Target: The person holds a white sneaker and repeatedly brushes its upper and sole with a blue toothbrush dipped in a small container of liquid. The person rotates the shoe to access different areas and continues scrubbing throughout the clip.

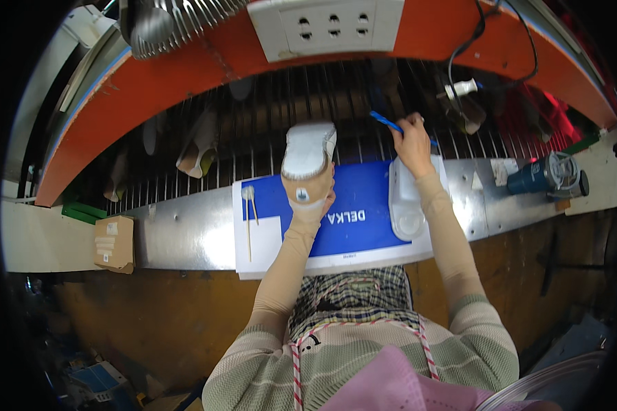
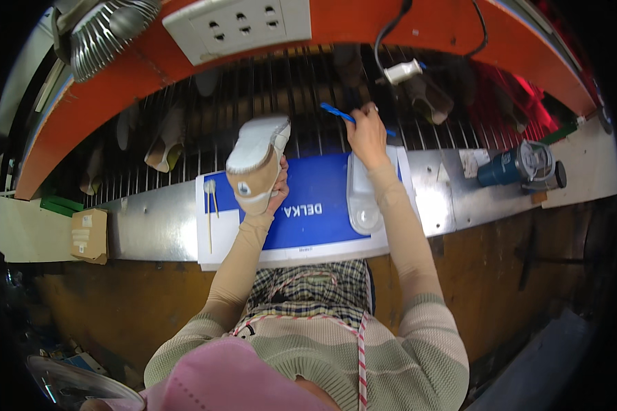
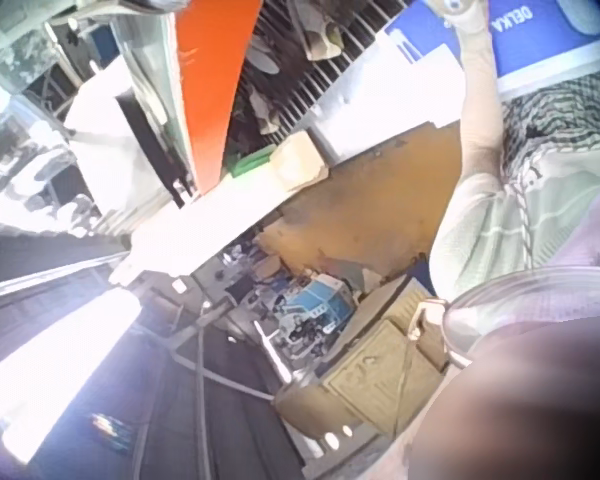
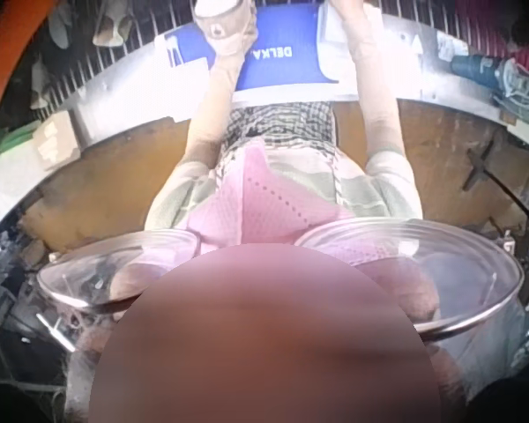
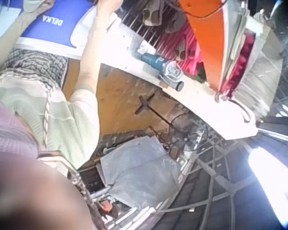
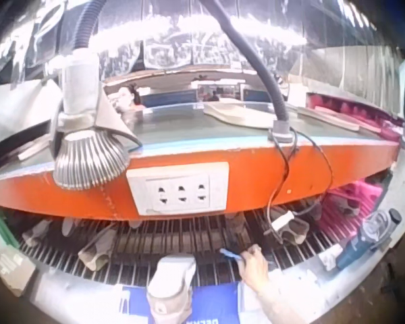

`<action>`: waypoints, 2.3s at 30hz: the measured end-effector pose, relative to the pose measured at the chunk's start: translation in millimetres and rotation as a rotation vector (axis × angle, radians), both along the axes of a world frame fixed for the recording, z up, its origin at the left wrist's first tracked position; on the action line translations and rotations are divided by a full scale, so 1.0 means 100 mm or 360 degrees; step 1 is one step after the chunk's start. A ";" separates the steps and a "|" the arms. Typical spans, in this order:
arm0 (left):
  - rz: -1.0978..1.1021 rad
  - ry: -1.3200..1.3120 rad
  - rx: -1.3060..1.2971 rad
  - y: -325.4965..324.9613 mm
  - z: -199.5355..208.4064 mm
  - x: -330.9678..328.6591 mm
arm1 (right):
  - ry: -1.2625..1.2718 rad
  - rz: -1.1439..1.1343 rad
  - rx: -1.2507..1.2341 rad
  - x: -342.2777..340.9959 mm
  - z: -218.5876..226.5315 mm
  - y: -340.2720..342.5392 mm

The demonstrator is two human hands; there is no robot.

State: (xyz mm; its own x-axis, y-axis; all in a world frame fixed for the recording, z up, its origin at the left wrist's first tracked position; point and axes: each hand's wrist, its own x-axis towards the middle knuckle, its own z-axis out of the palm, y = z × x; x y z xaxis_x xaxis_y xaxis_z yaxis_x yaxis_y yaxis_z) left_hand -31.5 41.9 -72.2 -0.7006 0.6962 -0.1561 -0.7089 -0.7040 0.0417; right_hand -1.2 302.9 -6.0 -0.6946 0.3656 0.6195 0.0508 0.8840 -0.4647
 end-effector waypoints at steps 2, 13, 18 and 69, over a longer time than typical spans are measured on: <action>-0.0052 -0.0219 0.0099 0.20 -0.25 -0.48 | -0.0005 -0.0014 -0.0071 -0.03 -0.09 0.06; 0.0659 -0.0394 -0.0288 0.66 -0.44 -1.58 | -0.0164 0.0051 -0.0188 -0.09 -0.15 0.07; 0.0401 -0.0384 -0.0467 0.42 -0.76 -1.37 | -0.0203 0.0072 -0.0091 -0.09 -0.17 0.08; 0.1187 0.4124 -0.2778 1.69 3.10 0.52 | -0.0260 0.0185 -0.0192 -0.11 -0.39 0.12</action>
State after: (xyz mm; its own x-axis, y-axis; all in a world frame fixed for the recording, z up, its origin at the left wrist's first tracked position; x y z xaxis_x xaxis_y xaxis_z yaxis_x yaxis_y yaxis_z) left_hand 20.3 211.0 238.3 -0.2645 0.7832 0.5627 0.8810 0.4335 -0.1892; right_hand -12.0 314.5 -44.8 -0.8239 0.3420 0.4519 0.0353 0.8268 -0.5614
